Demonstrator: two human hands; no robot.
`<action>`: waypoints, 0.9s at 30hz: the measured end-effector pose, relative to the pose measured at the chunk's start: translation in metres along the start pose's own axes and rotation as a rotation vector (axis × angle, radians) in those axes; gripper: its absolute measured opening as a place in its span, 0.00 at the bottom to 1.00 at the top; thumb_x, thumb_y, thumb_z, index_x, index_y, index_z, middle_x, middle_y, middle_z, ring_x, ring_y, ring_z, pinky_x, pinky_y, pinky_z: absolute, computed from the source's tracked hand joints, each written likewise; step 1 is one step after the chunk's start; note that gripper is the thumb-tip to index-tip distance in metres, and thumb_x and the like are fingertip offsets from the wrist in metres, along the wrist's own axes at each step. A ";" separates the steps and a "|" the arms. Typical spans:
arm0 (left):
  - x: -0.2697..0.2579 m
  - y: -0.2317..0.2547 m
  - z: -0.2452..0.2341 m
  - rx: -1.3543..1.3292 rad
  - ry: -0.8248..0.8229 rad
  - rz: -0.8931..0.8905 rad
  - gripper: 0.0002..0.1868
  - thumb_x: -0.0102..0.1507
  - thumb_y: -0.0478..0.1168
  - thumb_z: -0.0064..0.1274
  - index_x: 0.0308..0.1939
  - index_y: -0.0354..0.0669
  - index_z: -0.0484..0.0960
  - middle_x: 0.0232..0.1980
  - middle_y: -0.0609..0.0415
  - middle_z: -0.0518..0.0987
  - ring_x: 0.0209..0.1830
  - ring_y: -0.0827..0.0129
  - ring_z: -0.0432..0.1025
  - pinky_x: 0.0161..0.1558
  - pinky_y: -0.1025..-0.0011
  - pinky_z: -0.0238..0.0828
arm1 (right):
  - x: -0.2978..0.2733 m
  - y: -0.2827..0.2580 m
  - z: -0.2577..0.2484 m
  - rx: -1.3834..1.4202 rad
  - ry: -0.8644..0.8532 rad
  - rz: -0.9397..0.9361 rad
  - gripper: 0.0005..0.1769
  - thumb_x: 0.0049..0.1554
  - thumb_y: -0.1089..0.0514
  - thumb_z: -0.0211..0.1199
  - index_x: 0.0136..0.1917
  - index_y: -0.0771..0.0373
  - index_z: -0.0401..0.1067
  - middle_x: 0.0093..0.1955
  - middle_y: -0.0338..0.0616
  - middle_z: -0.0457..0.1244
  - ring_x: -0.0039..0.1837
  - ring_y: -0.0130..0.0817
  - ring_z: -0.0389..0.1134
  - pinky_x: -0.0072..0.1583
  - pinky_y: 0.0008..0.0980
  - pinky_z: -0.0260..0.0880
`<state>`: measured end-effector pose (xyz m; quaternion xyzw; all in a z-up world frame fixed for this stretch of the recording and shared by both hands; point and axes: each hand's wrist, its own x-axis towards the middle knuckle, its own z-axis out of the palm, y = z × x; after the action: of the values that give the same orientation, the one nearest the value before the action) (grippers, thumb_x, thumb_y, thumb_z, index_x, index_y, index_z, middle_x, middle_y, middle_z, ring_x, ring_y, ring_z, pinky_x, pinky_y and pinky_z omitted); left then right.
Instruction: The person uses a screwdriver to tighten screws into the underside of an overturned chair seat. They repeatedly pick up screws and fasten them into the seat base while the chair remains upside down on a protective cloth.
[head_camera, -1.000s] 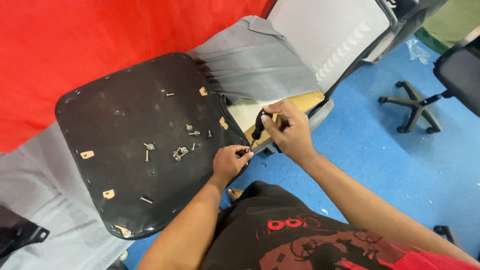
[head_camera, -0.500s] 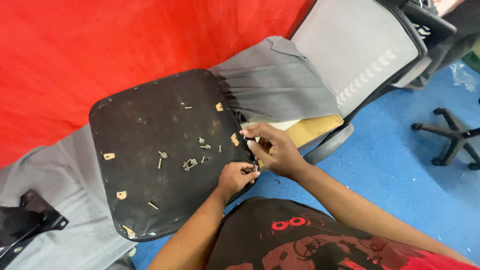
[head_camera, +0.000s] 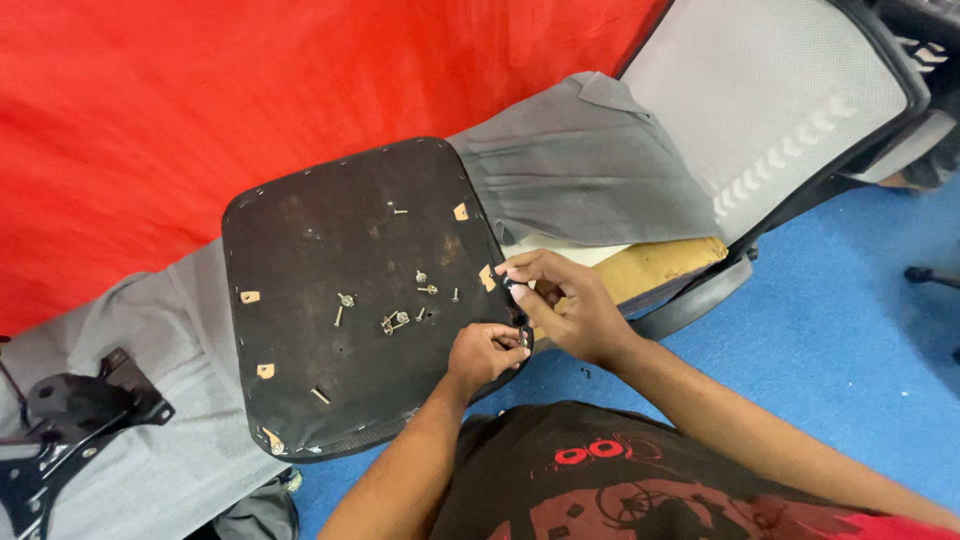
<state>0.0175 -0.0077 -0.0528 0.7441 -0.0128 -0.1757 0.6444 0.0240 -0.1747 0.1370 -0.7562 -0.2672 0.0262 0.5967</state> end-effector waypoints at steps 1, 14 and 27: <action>0.000 0.001 0.001 0.007 0.013 -0.014 0.16 0.54 0.35 0.67 0.46 0.36 0.88 0.35 0.54 0.87 0.28 0.77 0.80 0.33 0.78 0.76 | 0.001 0.001 -0.001 -0.010 0.018 -0.043 0.05 0.63 0.68 0.61 0.53 0.65 0.71 0.56 0.38 0.68 0.37 0.14 0.59 0.39 0.20 0.60; -0.015 0.026 0.009 0.043 0.156 -0.038 0.13 0.54 0.38 0.68 0.41 0.38 0.90 0.31 0.55 0.87 0.26 0.79 0.79 0.33 0.79 0.75 | -0.010 0.008 -0.013 -0.006 0.100 -0.083 0.13 0.61 0.67 0.64 0.59 0.62 0.72 0.52 0.38 0.64 0.35 0.16 0.56 0.37 0.21 0.56; -0.020 0.038 0.009 0.114 0.217 -0.062 0.13 0.53 0.40 0.67 0.40 0.41 0.91 0.31 0.57 0.88 0.26 0.79 0.80 0.34 0.78 0.75 | -0.009 0.014 -0.024 0.005 0.159 -0.053 0.13 0.60 0.64 0.68 0.54 0.62 0.66 0.53 0.38 0.63 0.35 0.15 0.56 0.37 0.21 0.55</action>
<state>0.0037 -0.0182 -0.0118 0.7943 0.0698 -0.1130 0.5928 0.0298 -0.2020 0.1282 -0.7471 -0.2390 -0.0493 0.6183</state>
